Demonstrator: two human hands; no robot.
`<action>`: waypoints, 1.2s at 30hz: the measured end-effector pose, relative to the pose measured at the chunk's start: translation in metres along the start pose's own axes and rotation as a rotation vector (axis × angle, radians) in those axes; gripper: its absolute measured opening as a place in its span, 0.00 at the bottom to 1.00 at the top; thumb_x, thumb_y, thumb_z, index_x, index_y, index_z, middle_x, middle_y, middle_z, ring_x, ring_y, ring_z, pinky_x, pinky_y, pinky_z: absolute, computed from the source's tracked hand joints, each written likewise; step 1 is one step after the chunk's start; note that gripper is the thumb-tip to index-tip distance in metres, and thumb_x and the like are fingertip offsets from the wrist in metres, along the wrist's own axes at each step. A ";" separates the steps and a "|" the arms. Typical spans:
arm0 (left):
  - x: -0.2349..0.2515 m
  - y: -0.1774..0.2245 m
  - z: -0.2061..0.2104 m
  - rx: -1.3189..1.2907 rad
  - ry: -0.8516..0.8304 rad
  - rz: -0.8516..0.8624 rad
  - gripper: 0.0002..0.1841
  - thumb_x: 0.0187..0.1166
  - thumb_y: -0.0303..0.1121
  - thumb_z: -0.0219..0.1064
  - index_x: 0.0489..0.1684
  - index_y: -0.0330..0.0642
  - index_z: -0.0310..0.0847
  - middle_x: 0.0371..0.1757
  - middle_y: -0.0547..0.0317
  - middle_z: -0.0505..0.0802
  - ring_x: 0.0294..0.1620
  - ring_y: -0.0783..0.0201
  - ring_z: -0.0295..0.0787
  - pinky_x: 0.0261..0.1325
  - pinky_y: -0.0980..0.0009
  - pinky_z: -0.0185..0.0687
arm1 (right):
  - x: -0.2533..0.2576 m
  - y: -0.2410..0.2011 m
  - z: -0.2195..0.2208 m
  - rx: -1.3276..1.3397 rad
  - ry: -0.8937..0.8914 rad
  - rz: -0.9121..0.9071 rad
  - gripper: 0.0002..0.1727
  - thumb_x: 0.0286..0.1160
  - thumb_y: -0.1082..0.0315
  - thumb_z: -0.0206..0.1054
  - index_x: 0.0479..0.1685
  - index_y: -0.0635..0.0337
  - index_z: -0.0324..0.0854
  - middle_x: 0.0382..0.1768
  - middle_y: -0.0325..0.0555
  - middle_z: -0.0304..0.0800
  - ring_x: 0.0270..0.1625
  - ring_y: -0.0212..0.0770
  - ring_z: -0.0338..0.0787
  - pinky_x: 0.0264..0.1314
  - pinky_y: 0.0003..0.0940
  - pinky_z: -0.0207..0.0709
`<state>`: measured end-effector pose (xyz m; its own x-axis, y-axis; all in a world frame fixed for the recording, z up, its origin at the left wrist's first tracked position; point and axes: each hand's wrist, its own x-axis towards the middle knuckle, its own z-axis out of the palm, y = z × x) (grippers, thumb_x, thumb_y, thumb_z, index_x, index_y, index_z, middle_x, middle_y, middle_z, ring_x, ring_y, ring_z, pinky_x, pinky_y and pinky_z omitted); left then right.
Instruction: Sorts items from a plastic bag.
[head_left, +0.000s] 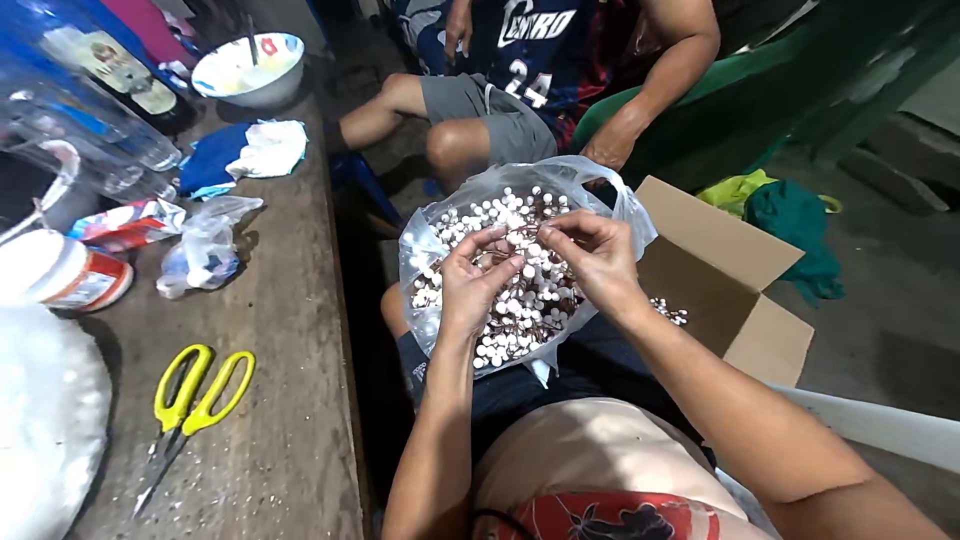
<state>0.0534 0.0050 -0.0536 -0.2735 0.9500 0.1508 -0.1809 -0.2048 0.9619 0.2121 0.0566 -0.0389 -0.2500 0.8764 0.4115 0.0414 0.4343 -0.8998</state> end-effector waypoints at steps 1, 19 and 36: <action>-0.001 0.001 0.000 0.000 -0.022 0.020 0.23 0.64 0.09 0.69 0.58 0.40 0.82 0.45 0.64 0.91 0.37 0.74 0.90 0.43 0.76 0.90 | 0.000 -0.001 -0.002 0.009 0.023 -0.051 0.05 0.76 0.73 0.69 0.38 0.66 0.88 0.45 0.41 0.88 0.42 0.22 0.87 0.43 0.17 0.83; -0.001 0.011 0.001 0.096 0.104 0.283 0.16 0.65 0.12 0.71 0.49 0.39 0.86 0.45 0.67 0.94 0.44 0.75 0.92 0.50 0.76 0.91 | 0.004 -0.017 -0.017 0.223 0.074 0.008 0.05 0.79 0.72 0.66 0.38 0.54 0.86 0.33 0.28 0.90 0.33 0.23 0.88 0.40 0.21 0.86; -0.005 0.007 0.018 -0.087 0.214 0.068 0.12 0.71 0.12 0.67 0.44 0.38 0.87 0.41 0.63 0.95 0.37 0.69 0.94 0.46 0.71 0.93 | -0.036 -0.020 -0.059 -0.412 -0.012 -0.150 0.14 0.73 0.64 0.71 0.40 0.71 0.88 0.36 0.51 0.91 0.36 0.33 0.89 0.40 0.29 0.84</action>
<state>0.0705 0.0033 -0.0430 -0.4802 0.8636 0.1538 -0.2332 -0.2947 0.9267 0.2774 0.0284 -0.0271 -0.2943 0.7956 0.5295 0.3858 0.6058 -0.6958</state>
